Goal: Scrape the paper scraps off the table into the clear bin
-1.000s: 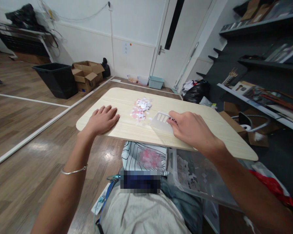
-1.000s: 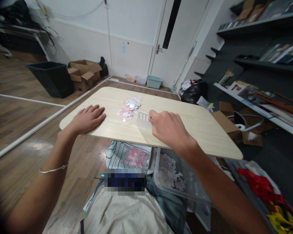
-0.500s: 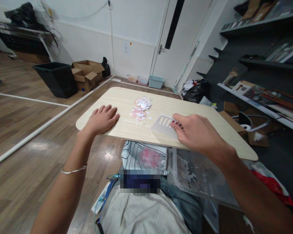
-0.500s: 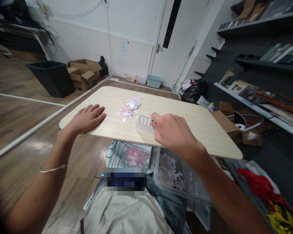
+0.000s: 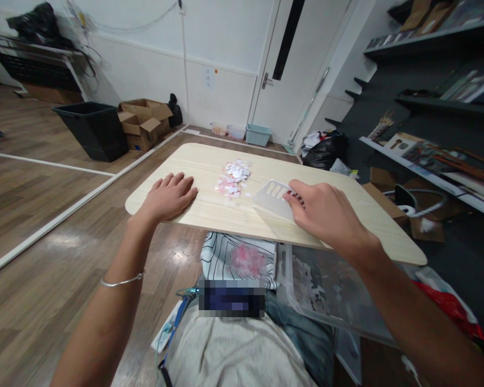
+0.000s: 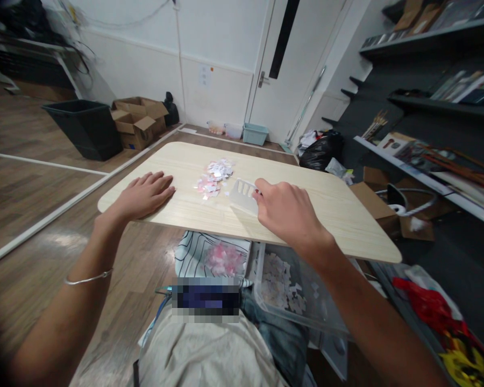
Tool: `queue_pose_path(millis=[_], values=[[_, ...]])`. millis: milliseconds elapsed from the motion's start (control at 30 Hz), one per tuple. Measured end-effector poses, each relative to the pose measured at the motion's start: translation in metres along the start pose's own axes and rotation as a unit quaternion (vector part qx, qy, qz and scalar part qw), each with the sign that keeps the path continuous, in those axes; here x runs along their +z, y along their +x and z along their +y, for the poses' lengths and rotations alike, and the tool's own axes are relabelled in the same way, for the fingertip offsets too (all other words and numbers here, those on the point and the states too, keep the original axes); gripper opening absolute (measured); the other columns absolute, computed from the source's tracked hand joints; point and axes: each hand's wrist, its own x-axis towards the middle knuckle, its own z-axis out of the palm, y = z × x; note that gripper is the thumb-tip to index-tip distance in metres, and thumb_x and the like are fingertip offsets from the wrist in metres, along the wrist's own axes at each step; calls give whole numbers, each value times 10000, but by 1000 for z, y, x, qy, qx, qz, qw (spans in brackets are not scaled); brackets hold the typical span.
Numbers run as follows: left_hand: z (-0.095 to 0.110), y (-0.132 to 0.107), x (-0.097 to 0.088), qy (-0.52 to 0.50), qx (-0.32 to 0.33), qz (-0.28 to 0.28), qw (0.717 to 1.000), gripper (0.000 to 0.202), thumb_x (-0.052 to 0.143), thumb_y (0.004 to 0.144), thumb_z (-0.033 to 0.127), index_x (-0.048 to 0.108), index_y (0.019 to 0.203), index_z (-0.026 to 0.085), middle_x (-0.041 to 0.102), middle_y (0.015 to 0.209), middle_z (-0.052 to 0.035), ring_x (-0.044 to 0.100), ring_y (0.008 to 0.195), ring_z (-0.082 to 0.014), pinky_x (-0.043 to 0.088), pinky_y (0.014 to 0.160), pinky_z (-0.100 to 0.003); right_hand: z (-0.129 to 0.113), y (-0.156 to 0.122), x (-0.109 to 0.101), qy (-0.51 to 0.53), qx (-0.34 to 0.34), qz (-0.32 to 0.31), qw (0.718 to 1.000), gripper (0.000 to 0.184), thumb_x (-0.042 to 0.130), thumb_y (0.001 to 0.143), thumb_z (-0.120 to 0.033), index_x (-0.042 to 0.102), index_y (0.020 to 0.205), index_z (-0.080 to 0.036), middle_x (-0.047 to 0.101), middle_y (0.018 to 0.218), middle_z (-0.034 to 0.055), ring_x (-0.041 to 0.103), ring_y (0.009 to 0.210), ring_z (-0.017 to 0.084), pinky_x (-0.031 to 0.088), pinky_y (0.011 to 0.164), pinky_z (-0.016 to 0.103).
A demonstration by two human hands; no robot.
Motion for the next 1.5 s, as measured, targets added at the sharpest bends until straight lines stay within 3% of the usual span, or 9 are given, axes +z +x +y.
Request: queue_pose_path(millis=[167, 367, 533, 800, 1000, 1133, 1333, 1500], values=[[-1, 0, 2, 6, -3, 1, 1000, 768, 311, 1309, 594, 681, 1898, 270, 549, 2060, -153, 462, 1925, -435, 378, 1551, -625, -6, 6, 4, 34, -100, 18, 994, 307, 613, 1299, -209, 913, 1362, -222, 973, 1189, 154, 835, 998, 296, 349, 806, 388], [0, 0, -1, 8, 2, -4, 1000, 755, 318, 1313, 586, 687, 1890, 269, 576, 2039, -156, 477, 1912, -441, 389, 1543, -638, -5, 11, 18, 38, -171, 9, 984, 320, 629, 1261, -135, 933, 1271, -235, 980, 1149, 123, 838, 971, 263, 321, 782, 388], [3, -1, -3, 12, -7, -13, 1000, 768, 308, 1322, 594, 669, 1915, 264, 535, 2071, -153, 447, 1940, -423, 389, 1550, -598, 14, -6, 30, 54, -206, 19, 977, 309, 659, 1222, -94, 941, 1228, -221, 982, 1114, 109, 851, 935, 247, 358, 783, 382], [-1, 2, 3, 12, -10, 5, 1000, 715, 418, 1314, 561, 681, 1924, 294, 557, 2063, -142, 480, 1927, -426, 399, 1553, -626, 33, -28, 45, 76, -254, 64, 962, 309, 662, 1195, -68, 925, 1182, -229, 975, 1056, 67, 823, 851, 214, 374, 763, 371], [-1, 2, 1, 12, 2, 5, 1000, 724, 385, 1315, 542, 695, 1907, 263, 575, 2045, -163, 498, 1912, -452, 412, 1541, -664, 37, -18, 44, 92, -228, 98, 964, 258, 651, 1235, -170, 873, 1117, -228, 942, 995, 81, 792, 822, 228, 384, 772, 367], [0, 1, 0, 12, -4, -2, 1000, 737, 350, 1321, 552, 686, 1909, 261, 557, 2058, -156, 480, 1924, -440, 399, 1549, -633, 34, -24, 34, 75, -173, 111, 976, 227, 657, 1239, -240, 844, 1112, -229, 881, 896, 87, 755, 781, 257, 342, 747, 381], [0, 1, 3, 11, -17, 1, 1000, 751, 360, 1316, 603, 672, 1921, 284, 540, 2069, -141, 462, 1933, -412, 386, 1555, -588, 11, -32, 9, 1, -9, 17, 1000, 215, 654, 1250, -270, 859, 1219, -214, 868, 908, 130, 744, 767, 294, 315, 727, 398], [1, 0, 1, 10, -7, -4, 1000, 780, 312, 1311, 574, 672, 1919, 244, 540, 2064, -167, 461, 1930, -451, 384, 1550, -632, -9, -19, -3, -2, 23, -28, 999, 246, 642, 1276, -269, 876, 1323, -209, 905, 1024, 165, 809, 866, 319, 374, 746, 390]])
